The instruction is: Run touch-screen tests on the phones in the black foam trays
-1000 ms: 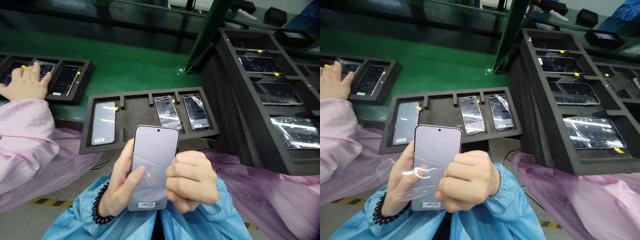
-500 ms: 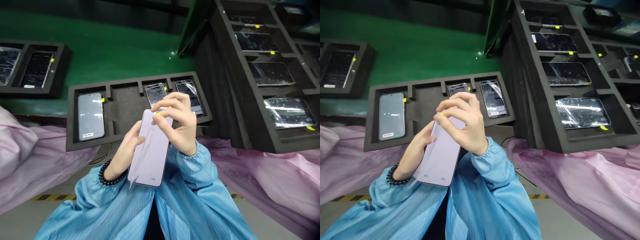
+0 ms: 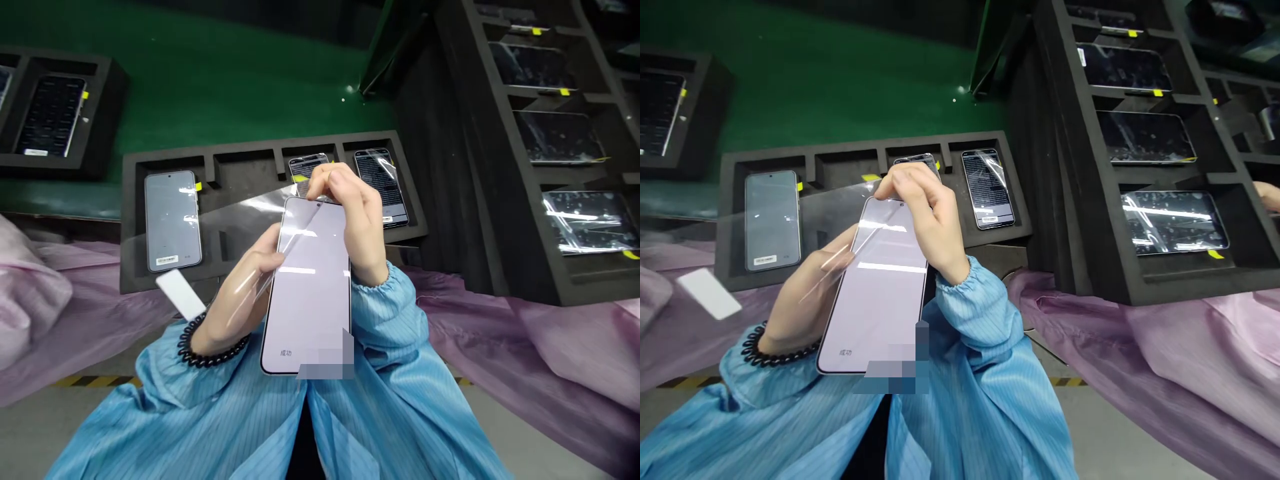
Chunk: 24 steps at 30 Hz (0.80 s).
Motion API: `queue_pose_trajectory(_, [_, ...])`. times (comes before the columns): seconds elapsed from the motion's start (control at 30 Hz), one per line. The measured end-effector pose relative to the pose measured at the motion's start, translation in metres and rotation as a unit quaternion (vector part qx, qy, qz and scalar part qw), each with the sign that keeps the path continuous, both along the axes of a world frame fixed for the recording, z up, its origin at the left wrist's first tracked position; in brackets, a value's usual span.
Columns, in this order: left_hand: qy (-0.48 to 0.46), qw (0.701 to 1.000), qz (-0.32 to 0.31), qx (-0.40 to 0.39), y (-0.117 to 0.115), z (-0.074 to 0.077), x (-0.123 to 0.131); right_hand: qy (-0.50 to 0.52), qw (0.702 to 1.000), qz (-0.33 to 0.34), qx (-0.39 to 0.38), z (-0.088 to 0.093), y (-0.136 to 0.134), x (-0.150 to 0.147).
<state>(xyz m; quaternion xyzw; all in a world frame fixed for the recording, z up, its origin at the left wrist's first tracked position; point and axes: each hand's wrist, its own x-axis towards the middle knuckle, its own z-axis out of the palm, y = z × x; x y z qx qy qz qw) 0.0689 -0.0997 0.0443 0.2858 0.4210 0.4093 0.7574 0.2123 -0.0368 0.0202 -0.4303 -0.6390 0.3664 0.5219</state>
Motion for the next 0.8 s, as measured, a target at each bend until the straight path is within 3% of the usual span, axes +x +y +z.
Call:
queue_pose_trajectory(0.57, [-0.007, 0.998, 0.039, -0.046, 0.004, 0.001, -0.006, 0.090, 0.993, 0.054, -0.061, -0.006, 0.011, -0.011])
queue_pose_trajectory(0.8, [0.000, 0.998, 0.057, -0.028, 0.003, -0.002, -0.009, 0.074, 0.995, 0.034, -0.048, -0.008, 0.015, -0.019])
